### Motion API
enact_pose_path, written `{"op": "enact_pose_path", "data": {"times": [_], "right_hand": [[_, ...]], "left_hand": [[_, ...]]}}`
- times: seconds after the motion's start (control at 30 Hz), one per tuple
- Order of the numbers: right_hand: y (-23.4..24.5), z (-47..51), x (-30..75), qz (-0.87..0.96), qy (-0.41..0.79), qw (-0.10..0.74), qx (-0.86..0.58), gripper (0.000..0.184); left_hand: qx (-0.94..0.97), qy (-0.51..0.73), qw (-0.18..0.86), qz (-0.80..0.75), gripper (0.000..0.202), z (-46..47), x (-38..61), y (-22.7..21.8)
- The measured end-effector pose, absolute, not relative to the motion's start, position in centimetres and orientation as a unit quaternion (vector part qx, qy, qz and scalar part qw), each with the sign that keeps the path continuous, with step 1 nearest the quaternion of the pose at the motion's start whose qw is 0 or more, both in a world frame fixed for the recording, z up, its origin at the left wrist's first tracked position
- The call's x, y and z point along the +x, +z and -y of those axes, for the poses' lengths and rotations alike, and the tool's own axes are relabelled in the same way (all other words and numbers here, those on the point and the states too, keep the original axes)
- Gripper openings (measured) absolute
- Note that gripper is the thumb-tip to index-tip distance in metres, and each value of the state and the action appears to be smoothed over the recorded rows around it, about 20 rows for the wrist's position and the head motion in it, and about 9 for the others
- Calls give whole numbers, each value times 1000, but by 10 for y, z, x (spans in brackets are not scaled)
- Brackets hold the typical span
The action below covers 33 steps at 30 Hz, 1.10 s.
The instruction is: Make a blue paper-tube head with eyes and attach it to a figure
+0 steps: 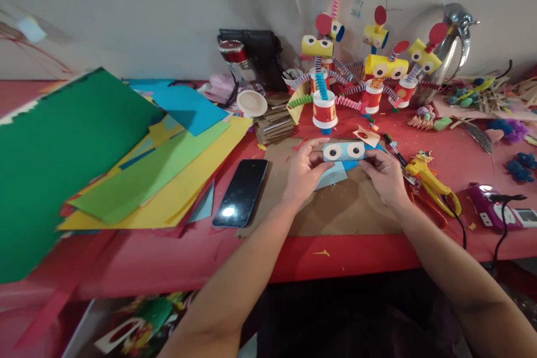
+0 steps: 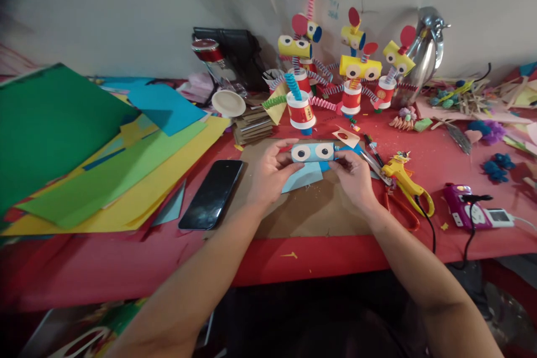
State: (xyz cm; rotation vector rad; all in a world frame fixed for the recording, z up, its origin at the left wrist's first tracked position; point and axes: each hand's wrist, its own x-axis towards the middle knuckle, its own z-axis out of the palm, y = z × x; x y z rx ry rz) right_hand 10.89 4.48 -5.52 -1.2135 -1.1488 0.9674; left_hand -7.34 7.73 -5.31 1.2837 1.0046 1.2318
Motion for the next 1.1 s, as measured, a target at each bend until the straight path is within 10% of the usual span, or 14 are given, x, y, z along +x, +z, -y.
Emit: {"op": "enact_pose_path", "data": {"times": [0.57, 1.1], "right_hand": [[-53, -43, 111, 476, 395, 579, -531, 39], [-63, -46, 109, 532, 362, 570, -511, 16]], "left_hand": [[497, 597, 465, -424, 46, -102, -91, -66], [549, 533, 490, -417, 50, -80, -77, -59]]}}
